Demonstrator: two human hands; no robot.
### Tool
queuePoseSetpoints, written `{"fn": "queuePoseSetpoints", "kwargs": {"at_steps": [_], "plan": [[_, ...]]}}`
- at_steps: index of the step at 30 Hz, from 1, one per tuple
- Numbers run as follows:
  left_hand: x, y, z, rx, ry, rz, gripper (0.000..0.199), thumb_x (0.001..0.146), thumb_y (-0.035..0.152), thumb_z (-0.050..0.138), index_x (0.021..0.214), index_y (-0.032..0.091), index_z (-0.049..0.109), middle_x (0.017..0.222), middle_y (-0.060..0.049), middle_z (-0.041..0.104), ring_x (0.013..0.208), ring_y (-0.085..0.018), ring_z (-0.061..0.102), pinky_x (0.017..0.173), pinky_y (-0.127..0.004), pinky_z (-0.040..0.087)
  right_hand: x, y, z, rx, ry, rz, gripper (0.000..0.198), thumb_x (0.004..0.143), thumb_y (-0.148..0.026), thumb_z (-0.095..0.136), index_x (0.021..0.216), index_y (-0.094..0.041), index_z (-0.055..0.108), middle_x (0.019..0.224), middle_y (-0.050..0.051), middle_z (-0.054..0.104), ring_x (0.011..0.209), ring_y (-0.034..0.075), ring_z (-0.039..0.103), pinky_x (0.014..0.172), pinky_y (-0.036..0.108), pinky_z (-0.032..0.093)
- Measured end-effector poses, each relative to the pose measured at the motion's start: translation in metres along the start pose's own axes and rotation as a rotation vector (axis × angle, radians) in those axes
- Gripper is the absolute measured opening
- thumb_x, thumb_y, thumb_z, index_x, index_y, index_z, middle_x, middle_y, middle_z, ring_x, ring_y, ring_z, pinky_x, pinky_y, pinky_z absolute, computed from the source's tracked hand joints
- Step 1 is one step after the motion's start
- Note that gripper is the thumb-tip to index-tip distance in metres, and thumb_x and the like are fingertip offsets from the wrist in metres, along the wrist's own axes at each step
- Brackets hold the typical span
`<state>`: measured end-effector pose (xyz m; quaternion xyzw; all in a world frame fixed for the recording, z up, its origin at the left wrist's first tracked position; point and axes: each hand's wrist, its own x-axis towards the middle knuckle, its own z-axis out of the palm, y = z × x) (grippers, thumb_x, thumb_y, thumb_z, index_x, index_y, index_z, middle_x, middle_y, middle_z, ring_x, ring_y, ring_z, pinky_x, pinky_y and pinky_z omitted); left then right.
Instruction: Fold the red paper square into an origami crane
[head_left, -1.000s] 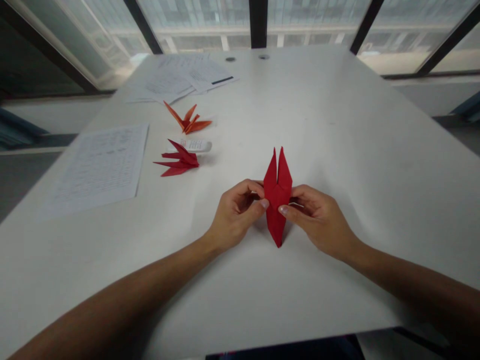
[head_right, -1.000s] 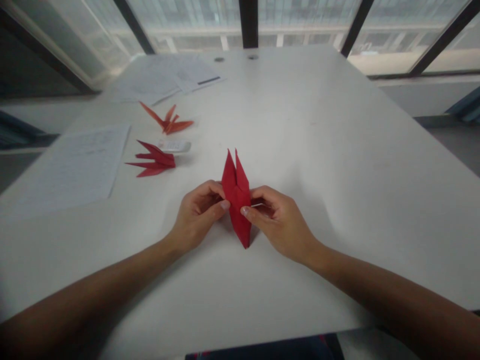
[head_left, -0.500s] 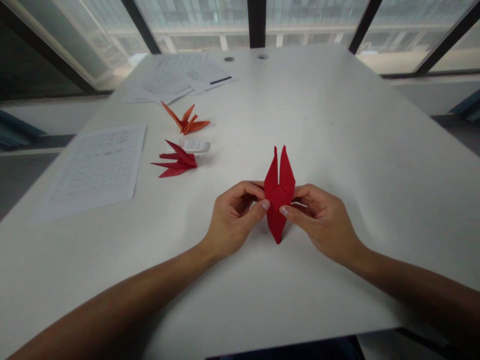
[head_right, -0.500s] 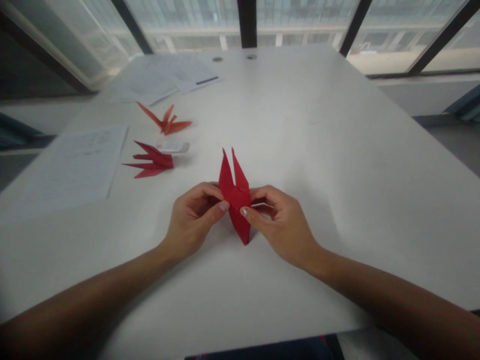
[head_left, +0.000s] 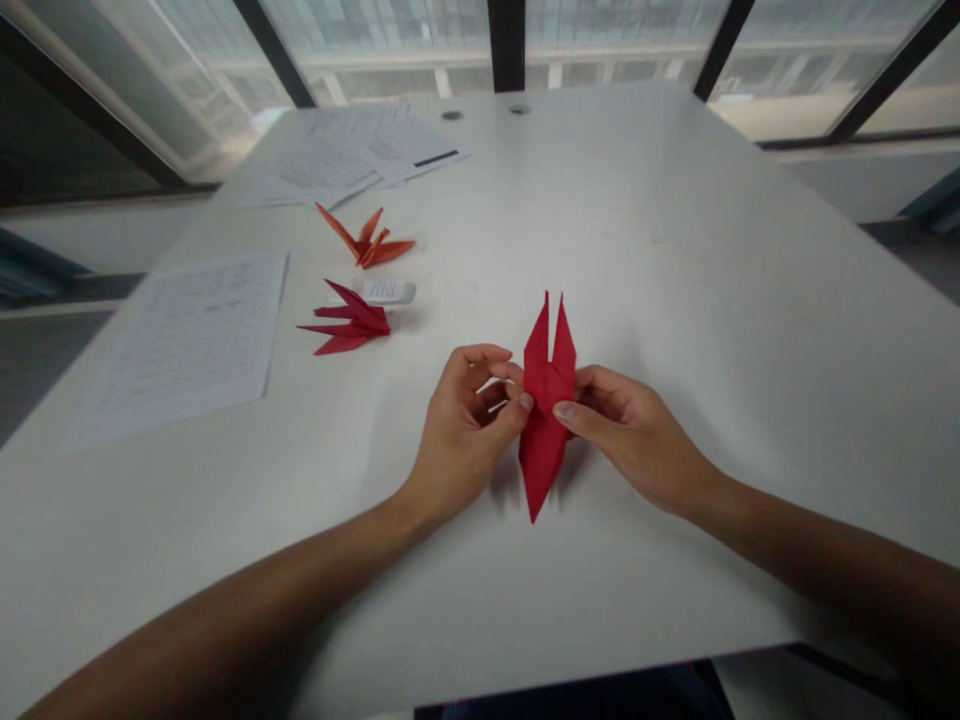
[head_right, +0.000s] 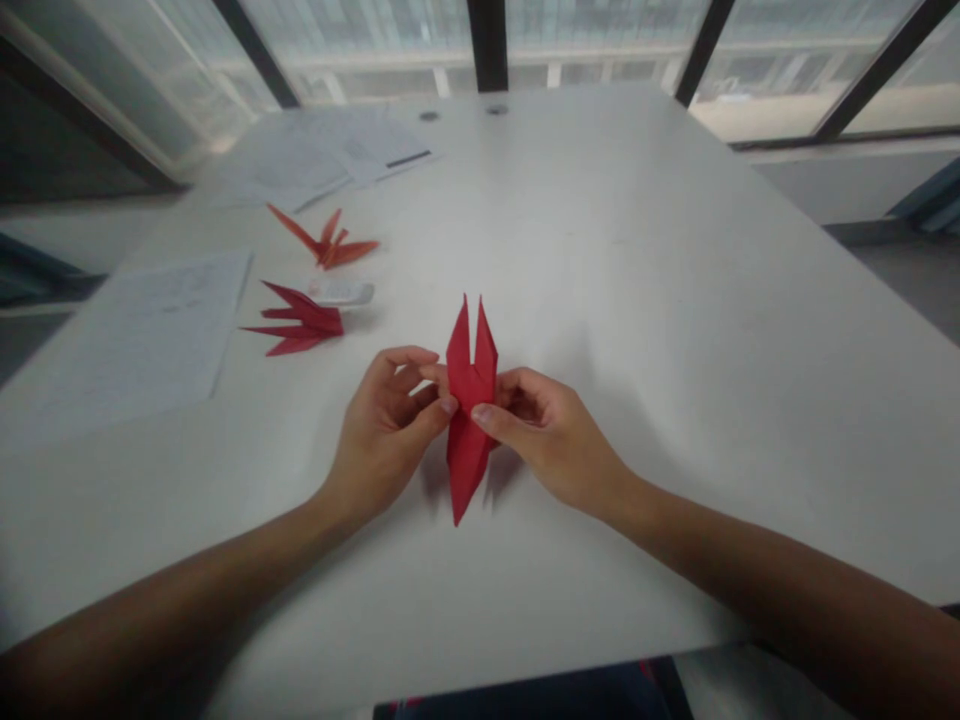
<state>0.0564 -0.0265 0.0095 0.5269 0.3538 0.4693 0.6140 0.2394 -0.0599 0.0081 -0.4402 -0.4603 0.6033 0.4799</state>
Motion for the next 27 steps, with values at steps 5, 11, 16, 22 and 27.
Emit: {"fn": "queuePoseSetpoints", "kwargs": {"at_steps": [5,11,16,22,27], "plan": [[0.002,0.0,-0.001,-0.02,-0.067,-0.096,0.042,0.085,0.021,0.078,0.119,0.024,0.053,0.104,-0.001,0.066,0.084,-0.013,0.067,0.075,-0.026,0.058,0.003,0.003,-0.002,-0.004,0.035,0.032,0.022,0.09,-0.041,0.075,0.089,-0.021,0.066,0.088,0.002,0.074,0.078,0.017,0.071,0.077,0.034,0.062],[0.004,-0.003,-0.004,-0.014,-0.084,-0.087,0.052,0.085,0.019,0.08,0.13,0.03,0.057,0.108,-0.001,0.068,0.077,-0.012,0.067,0.07,-0.026,0.059,0.005,0.008,-0.004,-0.007,0.124,-0.035,0.042,0.089,-0.038,0.076,0.122,-0.029,0.052,0.077,-0.006,0.069,0.066,0.015,0.069,0.064,0.03,0.06],[0.005,-0.007,-0.008,0.058,-0.098,-0.08,0.016,0.091,0.021,0.072,0.107,0.02,0.073,0.106,-0.005,0.072,0.082,-0.013,0.067,0.075,-0.025,0.058,0.001,0.008,-0.008,-0.186,0.09,-0.169,0.023,0.096,-0.036,0.067,0.117,-0.031,0.059,0.097,-0.001,0.072,0.079,0.017,0.072,0.069,0.032,0.062],[0.005,-0.007,-0.013,0.01,-0.097,-0.023,0.028,0.089,0.012,0.067,0.113,0.022,0.078,0.127,-0.007,0.065,0.093,-0.015,0.069,0.085,-0.028,0.059,-0.003,0.007,-0.013,-0.244,-0.032,-0.112,0.029,0.097,-0.022,0.061,0.125,-0.028,0.064,0.097,0.002,0.074,0.088,0.019,0.072,0.079,0.035,0.059],[0.004,-0.004,-0.016,-0.028,-0.197,0.001,0.036,0.085,0.01,0.073,0.118,0.026,0.077,0.13,-0.006,0.057,0.1,-0.016,0.067,0.086,-0.025,0.058,0.0,0.012,-0.014,-0.172,-0.054,-0.151,0.028,0.094,-0.029,0.071,0.121,-0.028,0.064,0.111,0.005,0.074,0.094,0.019,0.072,0.083,0.035,0.06]]}}
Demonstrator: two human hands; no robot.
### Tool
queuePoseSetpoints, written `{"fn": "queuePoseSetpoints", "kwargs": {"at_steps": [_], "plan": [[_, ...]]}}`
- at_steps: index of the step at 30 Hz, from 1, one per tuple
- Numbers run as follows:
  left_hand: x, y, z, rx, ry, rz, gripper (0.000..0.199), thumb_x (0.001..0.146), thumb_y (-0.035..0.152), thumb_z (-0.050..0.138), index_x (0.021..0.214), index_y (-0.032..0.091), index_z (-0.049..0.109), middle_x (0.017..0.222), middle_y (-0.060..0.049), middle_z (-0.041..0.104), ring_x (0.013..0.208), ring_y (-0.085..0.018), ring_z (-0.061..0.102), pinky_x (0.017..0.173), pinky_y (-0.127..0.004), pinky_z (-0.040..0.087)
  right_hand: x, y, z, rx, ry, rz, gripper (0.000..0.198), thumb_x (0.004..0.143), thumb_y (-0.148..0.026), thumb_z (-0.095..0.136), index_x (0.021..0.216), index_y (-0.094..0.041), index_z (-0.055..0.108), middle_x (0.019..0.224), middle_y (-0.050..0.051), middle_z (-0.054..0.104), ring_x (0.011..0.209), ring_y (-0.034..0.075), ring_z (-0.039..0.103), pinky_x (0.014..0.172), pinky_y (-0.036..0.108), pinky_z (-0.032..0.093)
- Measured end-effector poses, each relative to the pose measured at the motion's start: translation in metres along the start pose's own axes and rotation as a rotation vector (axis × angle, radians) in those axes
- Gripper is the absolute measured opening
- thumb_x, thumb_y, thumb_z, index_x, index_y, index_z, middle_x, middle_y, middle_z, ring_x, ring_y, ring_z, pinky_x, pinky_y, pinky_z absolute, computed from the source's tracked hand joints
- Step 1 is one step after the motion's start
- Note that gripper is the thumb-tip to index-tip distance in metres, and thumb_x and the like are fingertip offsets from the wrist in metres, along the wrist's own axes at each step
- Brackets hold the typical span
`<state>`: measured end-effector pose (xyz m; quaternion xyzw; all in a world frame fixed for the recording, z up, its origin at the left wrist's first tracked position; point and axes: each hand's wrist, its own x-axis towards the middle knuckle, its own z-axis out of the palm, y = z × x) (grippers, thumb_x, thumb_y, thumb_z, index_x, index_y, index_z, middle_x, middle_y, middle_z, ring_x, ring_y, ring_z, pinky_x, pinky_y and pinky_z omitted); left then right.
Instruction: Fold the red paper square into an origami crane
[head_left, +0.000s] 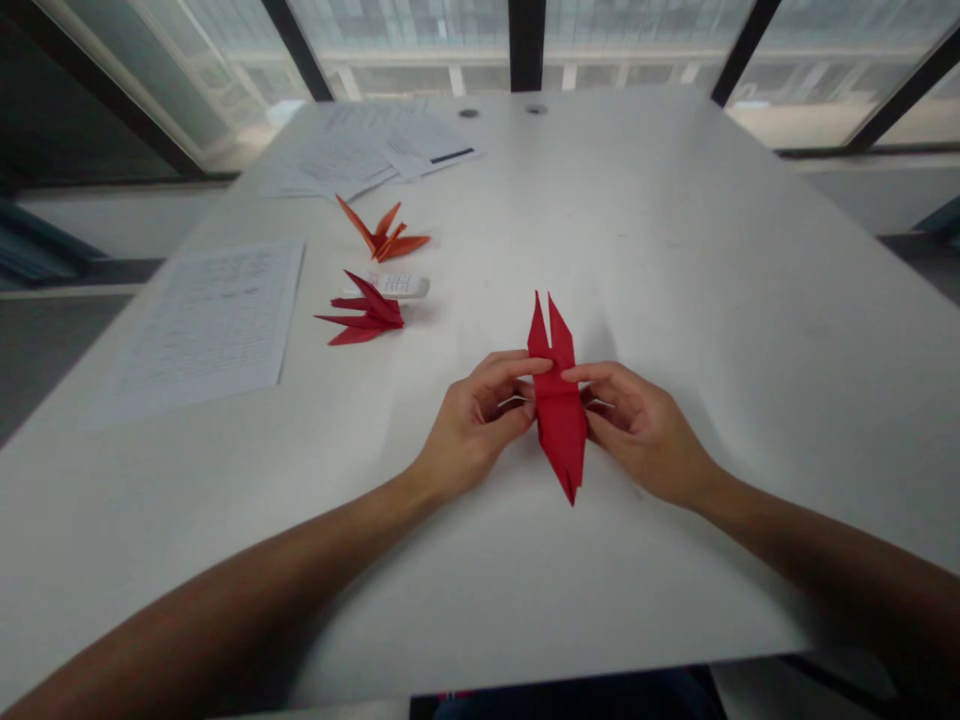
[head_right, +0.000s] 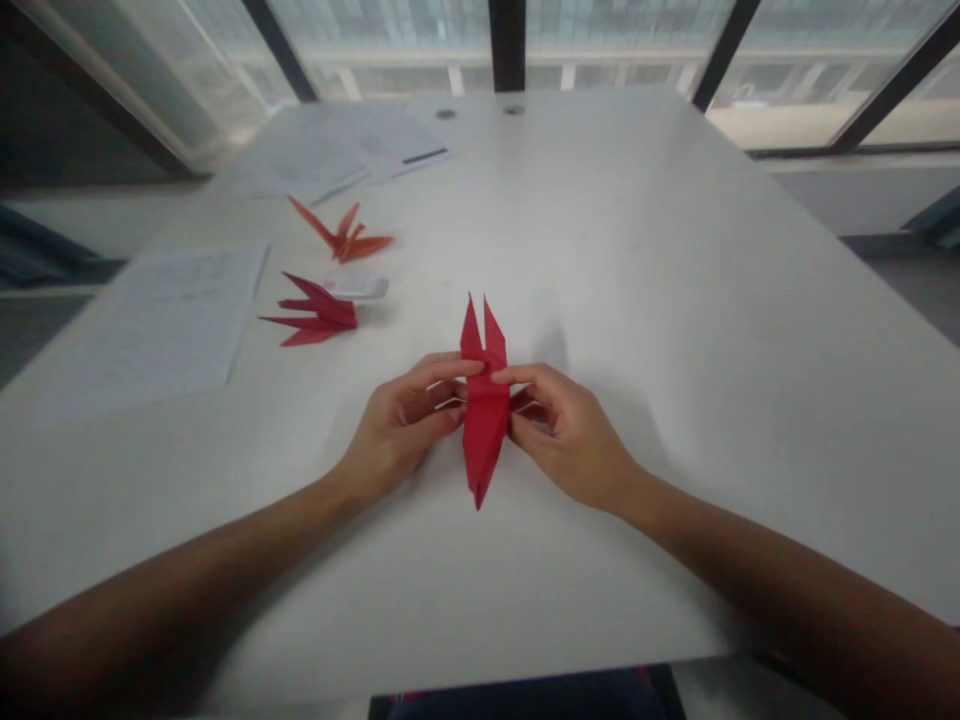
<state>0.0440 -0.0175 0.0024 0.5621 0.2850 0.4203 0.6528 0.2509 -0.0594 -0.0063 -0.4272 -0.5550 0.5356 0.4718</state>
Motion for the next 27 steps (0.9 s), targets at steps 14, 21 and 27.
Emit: {"fn": "queuePoseSetpoints", "kwargs": {"at_steps": [14,21,27], "plan": [[0.0,-0.009,-0.001,0.153,0.048,0.045,0.022,0.092,0.024,0.074,0.114,0.023,0.074,0.126,-0.007,0.059,0.095,-0.014,0.066,0.085,-0.026,0.059,-0.001,-0.002,-0.007,0.055,-0.108,-0.034,0.034,0.093,-0.014,0.061,0.125,-0.026,0.063,0.107,0.004,0.071,0.095,0.02,0.068,0.087,0.037,0.057],[0.001,-0.008,0.003,0.308,0.097,0.119,0.009,0.098,0.024,0.067,0.095,0.017,0.071,0.111,-0.006,0.065,0.095,-0.014,0.066,0.082,-0.025,0.058,0.002,0.002,-0.001,-0.071,0.028,0.007,0.018,0.098,-0.033,0.067,0.114,-0.025,0.065,0.097,0.002,0.07,0.08,0.016,0.065,0.08,0.034,0.056],[-0.002,-0.01,0.007,0.205,0.053,0.066,0.023,0.099,0.021,0.062,0.122,0.023,0.056,0.114,-0.005,0.067,0.085,-0.012,0.066,0.073,-0.023,0.058,0.006,0.005,0.004,0.018,0.129,-0.007,0.036,0.094,-0.03,0.074,0.122,-0.029,0.053,0.086,-0.004,0.066,0.076,0.014,0.065,0.071,0.028,0.053]]}}
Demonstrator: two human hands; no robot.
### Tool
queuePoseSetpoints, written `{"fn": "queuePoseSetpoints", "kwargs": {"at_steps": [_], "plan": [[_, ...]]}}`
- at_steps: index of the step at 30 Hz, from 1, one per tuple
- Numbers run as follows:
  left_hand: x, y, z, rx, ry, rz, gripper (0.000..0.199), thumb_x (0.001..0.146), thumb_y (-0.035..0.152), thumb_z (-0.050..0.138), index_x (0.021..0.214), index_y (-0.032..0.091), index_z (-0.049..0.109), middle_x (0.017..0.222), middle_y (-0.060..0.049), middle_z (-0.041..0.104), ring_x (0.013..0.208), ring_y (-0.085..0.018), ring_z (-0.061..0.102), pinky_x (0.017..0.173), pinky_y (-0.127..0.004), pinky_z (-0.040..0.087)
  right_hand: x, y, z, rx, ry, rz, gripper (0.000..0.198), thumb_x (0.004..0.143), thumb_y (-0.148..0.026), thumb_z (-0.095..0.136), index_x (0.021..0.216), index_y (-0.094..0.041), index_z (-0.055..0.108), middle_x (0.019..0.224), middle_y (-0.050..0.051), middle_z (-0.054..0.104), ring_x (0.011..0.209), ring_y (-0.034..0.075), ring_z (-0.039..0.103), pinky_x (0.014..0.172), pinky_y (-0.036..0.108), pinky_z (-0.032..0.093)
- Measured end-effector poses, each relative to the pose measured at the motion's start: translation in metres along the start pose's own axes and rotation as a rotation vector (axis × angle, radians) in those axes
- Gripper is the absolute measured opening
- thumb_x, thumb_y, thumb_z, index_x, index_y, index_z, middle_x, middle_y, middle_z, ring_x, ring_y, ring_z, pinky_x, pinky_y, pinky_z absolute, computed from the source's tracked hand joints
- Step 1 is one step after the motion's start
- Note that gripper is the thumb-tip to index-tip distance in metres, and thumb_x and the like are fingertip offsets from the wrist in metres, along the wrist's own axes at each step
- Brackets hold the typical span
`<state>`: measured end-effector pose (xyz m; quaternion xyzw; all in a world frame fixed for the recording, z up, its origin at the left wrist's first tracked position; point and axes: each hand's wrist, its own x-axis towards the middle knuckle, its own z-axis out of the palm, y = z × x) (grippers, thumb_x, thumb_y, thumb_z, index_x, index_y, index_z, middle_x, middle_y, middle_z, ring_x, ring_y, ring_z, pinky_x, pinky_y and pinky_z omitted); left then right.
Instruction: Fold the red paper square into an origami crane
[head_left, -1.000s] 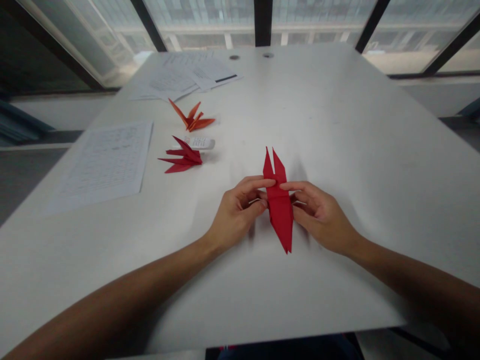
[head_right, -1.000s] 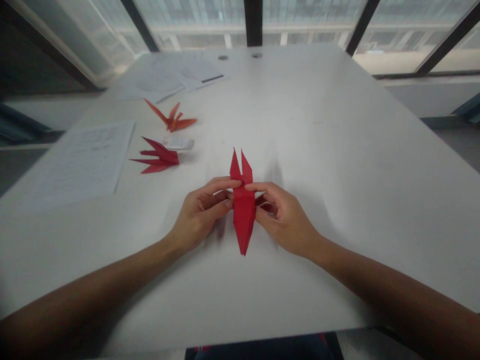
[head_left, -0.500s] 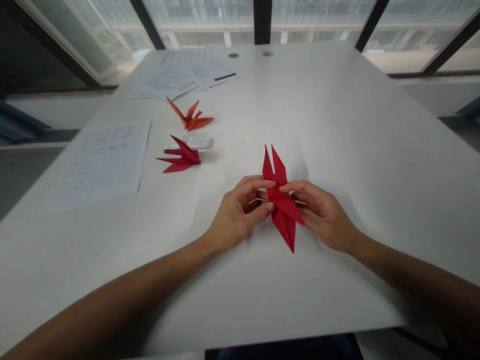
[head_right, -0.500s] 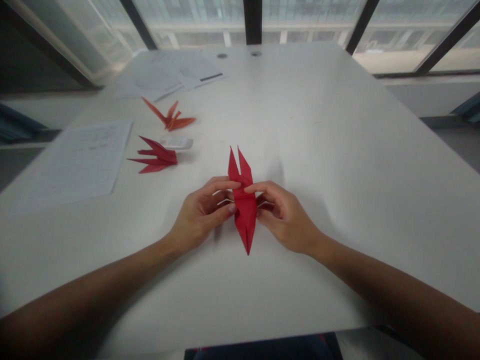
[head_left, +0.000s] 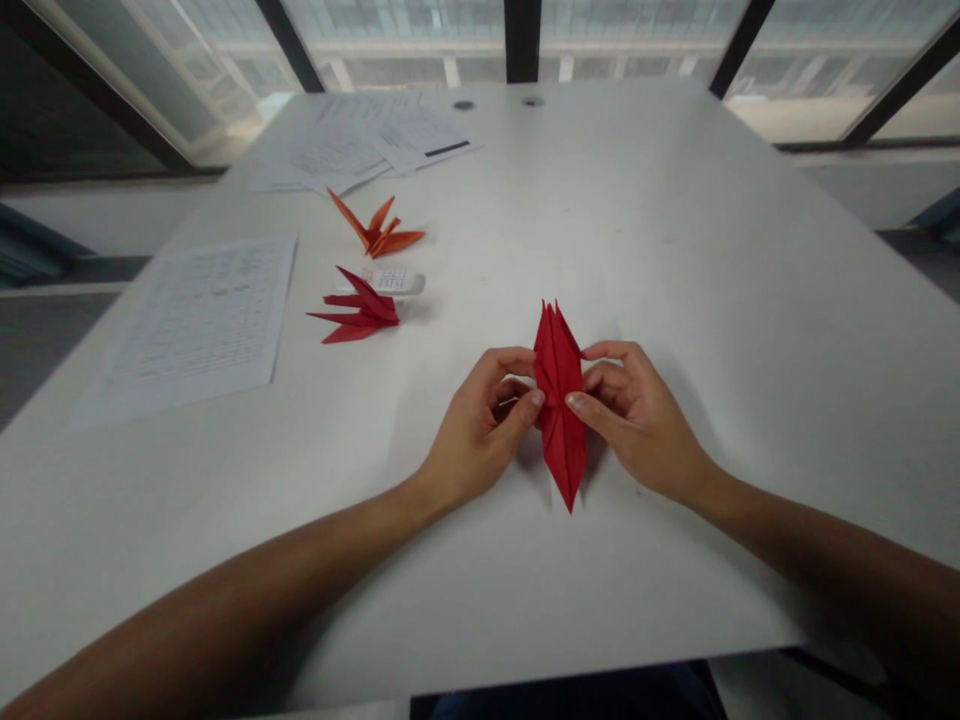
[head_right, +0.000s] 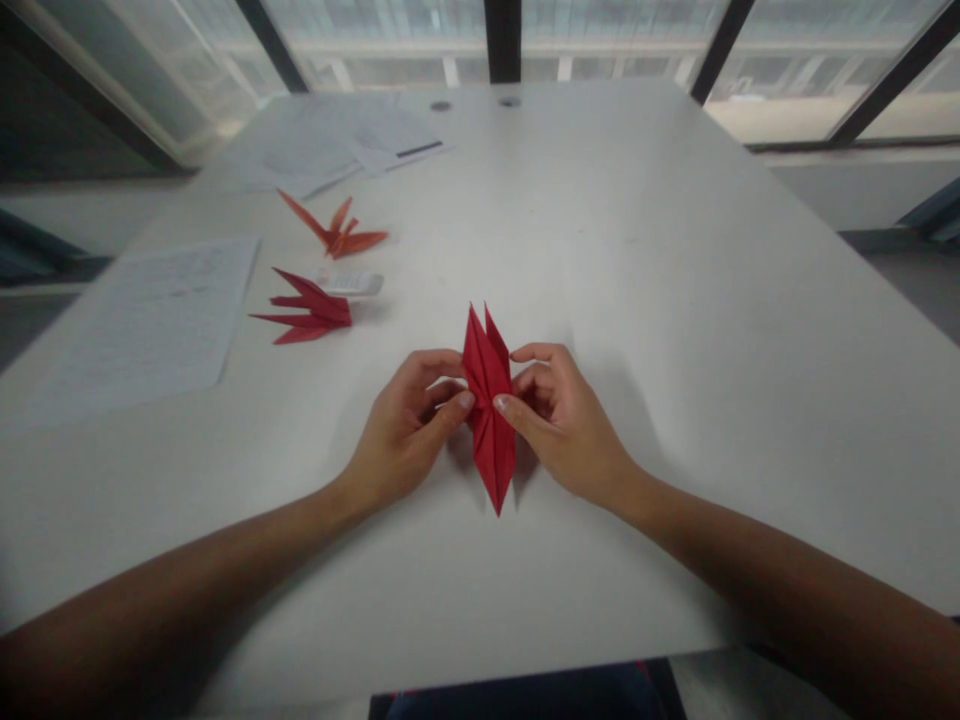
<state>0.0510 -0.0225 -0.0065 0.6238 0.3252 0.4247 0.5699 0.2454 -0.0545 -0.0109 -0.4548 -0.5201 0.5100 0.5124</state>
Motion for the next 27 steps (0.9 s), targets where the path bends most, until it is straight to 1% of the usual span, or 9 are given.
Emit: {"fn": "queuePoseSetpoints", "kwargs": {"at_steps": [2,4,7,11,14,19,22,24,27], "plan": [[-0.001,-0.001,0.0,-0.006,0.005,0.015,0.037,0.098,0.018,0.063,0.132,0.025,0.049,0.118,-0.005,0.066,0.086,-0.011,0.066,0.073,-0.023,0.056,0.001,0.0,0.0,0.012,-0.003,0.022,0.043,0.092,-0.029,0.076,0.128,-0.029,0.053,0.082,-0.005,0.064,0.073,0.013,0.064,0.069,0.027,0.052],[-0.001,0.0,0.001,0.005,0.008,0.025,0.042,0.098,0.018,0.064,0.135,0.025,0.047,0.114,-0.005,0.067,0.085,-0.011,0.066,0.074,-0.023,0.055,0.002,0.0,-0.001,-0.004,-0.031,0.043,0.037,0.092,-0.03,0.075,0.125,-0.027,0.059,0.083,-0.005,0.065,0.074,0.012,0.064,0.07,0.026,0.052],[0.0,0.001,0.001,0.007,0.012,0.014,0.038,0.098,0.021,0.065,0.133,0.023,0.049,0.104,-0.004,0.069,0.085,-0.012,0.066,0.075,-0.024,0.053,0.001,-0.002,-0.002,-0.03,-0.079,0.068,0.021,0.094,-0.032,0.074,0.112,-0.025,0.065,0.086,-0.002,0.068,0.077,0.013,0.065,0.071,0.027,0.051],[0.001,0.003,0.002,-0.008,0.024,-0.041,0.034,0.098,0.026,0.066,0.129,0.022,0.052,0.089,0.0,0.067,0.08,-0.013,0.066,0.072,-0.024,0.051,0.001,-0.006,-0.003,-0.029,-0.13,0.077,0.015,0.097,-0.035,0.069,0.105,-0.023,0.066,0.095,0.001,0.073,0.085,0.016,0.068,0.078,0.03,0.053],[0.001,0.003,0.002,-0.031,0.029,-0.083,0.036,0.095,0.027,0.071,0.126,0.022,0.054,0.085,0.002,0.066,0.076,-0.012,0.065,0.071,-0.023,0.051,0.001,-0.008,-0.003,-0.055,-0.131,0.095,0.018,0.1,-0.039,0.063,0.103,-0.022,0.067,0.095,0.002,0.073,0.084,0.017,0.068,0.076,0.03,0.052],[0.002,0.004,0.002,-0.066,0.028,-0.114,0.034,0.092,0.029,0.075,0.118,0.021,0.056,0.082,0.003,0.067,0.073,-0.011,0.064,0.068,-0.022,0.05,0.001,-0.008,-0.004,-0.12,-0.124,0.089,0.022,0.101,-0.042,0.061,0.093,-0.022,0.065,0.082,-0.001,0.067,0.075,0.016,0.061,0.069,0.029,0.048],[0.003,0.004,0.001,-0.095,0.034,-0.143,0.04,0.09,0.029,0.077,0.123,0.022,0.055,0.079,0.003,0.067,0.07,-0.011,0.062,0.066,-0.022,0.049,0.0,-0.009,-0.005,-0.139,-0.111,0.083,0.025,0.099,-0.043,0.063,0.086,-0.022,0.062,0.075,-0.002,0.063,0.068,0.014,0.055,0.063,0.028,0.043],[0.003,0.003,0.0,-0.128,0.033,-0.156,0.045,0.089,0.029,0.078,0.126,0.022,0.054,0.077,0.004,0.066,0.068,-0.011,0.061,0.065,-0.023,0.049,0.0,-0.01,-0.006,-0.139,-0.109,0.087,0.027,0.099,-0.044,0.064,0.085,-0.022,0.061,0.074,-0.002,0.061,0.067,0.014,0.053,0.062,0.028,0.042],[0.003,0.003,-0.001,-0.174,0.009,-0.159,0.045,0.087,0.028,0.08,0.124,0.022,0.056,0.076,0.004,0.065,0.068,-0.011,0.061,0.065,-0.023,0.049,-0.001,-0.01,-0.006,-0.131,-0.118,0.102,0.027,0.098,-0.044,0.064,0.083,-0.022,0.06,0.074,-0.002,0.06,0.067,0.014,0.052,0.062,0.029,0.04]]}}
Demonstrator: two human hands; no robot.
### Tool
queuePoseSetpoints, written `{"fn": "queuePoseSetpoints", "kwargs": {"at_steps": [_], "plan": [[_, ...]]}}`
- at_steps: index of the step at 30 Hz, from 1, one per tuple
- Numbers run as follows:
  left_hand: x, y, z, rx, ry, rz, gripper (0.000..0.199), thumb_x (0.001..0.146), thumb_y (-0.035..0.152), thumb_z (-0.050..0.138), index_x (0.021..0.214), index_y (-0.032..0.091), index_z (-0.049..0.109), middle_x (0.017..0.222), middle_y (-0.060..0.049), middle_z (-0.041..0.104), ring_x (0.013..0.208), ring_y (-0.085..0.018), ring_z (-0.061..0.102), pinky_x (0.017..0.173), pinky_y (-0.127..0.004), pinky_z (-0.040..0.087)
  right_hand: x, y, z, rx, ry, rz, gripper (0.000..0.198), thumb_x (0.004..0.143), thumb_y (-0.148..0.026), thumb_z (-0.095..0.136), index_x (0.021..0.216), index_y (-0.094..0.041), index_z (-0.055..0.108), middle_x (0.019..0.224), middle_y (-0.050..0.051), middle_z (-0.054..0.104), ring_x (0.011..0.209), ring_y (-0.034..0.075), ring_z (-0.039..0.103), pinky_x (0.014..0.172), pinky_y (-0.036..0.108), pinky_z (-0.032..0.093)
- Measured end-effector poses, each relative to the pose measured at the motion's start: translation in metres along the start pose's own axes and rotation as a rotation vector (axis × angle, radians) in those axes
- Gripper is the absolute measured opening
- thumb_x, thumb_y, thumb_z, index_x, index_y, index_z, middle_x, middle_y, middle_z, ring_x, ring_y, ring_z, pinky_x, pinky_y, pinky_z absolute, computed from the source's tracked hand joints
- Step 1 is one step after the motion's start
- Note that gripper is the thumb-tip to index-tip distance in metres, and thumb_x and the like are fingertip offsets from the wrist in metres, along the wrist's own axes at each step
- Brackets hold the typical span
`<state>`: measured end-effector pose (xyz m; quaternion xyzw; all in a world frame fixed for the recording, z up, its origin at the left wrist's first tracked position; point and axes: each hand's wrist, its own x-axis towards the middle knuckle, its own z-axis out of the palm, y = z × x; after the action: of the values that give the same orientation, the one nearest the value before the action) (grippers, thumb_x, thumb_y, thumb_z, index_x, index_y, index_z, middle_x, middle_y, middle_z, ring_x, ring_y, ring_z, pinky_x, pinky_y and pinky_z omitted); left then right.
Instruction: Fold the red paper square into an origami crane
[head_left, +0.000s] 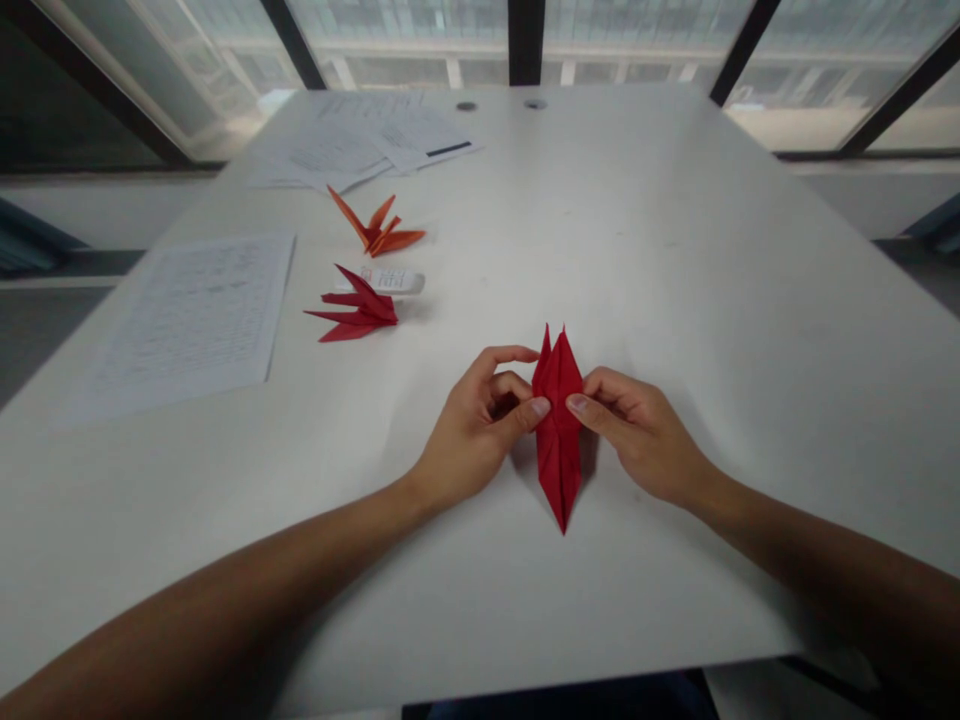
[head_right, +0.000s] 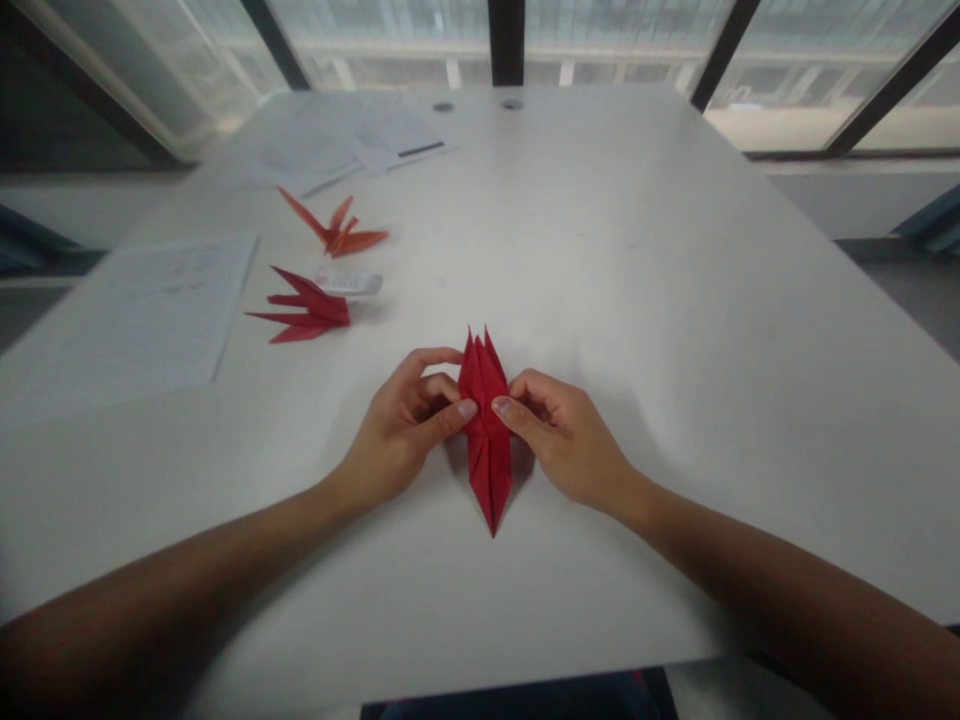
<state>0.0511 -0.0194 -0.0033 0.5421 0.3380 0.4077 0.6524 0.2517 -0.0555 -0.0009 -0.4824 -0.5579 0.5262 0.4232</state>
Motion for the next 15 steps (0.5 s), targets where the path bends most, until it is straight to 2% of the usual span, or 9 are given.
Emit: {"fn": "queuePoseSetpoints", "kwargs": {"at_steps": [5,9,12,15], "plan": [[0.0018,0.0015,-0.0018,0.005,-0.034,-0.043,0.042,0.092,0.032,0.076,0.125,0.021,0.053,0.074,0.005,0.063,0.066,-0.011,0.059,0.063,-0.021,0.048,-0.0012,-0.0003,0.0013,0.028,-0.019,0.004,0.026,0.099,-0.041,0.064,0.082,-0.022,0.059,0.074,-0.003,0.057,0.067,0.014,0.049,0.064,0.029,0.039],[0.0023,0.0043,-0.0014,0.042,-0.073,-0.048,0.028,0.095,0.041,0.07,0.106,0.018,0.058,0.065,0.005,0.06,0.058,-0.009,0.054,0.057,-0.02,0.045,-0.0025,-0.001,0.0021,0.012,-0.072,0.01,0.026,0.1,-0.041,0.063,0.082,-0.022,0.06,0.076,-0.002,0.058,0.069,0.014,0.05,0.064,0.03,0.04],[0.0018,0.0058,0.0005,0.046,-0.066,-0.048,0.03,0.094,0.044,0.072,0.092,0.018,0.056,0.061,0.006,0.057,0.053,-0.007,0.049,0.054,-0.019,0.043,-0.0033,-0.0022,0.0022,-0.013,-0.073,0.022,0.027,0.1,-0.041,0.063,0.082,-0.022,0.06,0.075,-0.002,0.06,0.068,0.014,0.051,0.063,0.029,0.041],[0.0016,0.006,0.0022,0.042,-0.032,-0.035,0.033,0.093,0.045,0.073,0.088,0.019,0.054,0.06,0.006,0.057,0.052,-0.007,0.048,0.051,-0.019,0.041,-0.0044,-0.0034,0.0024,-0.041,-0.078,0.026,0.023,0.1,-0.041,0.062,0.087,-0.022,0.064,0.079,-0.001,0.066,0.071,0.015,0.058,0.066,0.028,0.045]]}}
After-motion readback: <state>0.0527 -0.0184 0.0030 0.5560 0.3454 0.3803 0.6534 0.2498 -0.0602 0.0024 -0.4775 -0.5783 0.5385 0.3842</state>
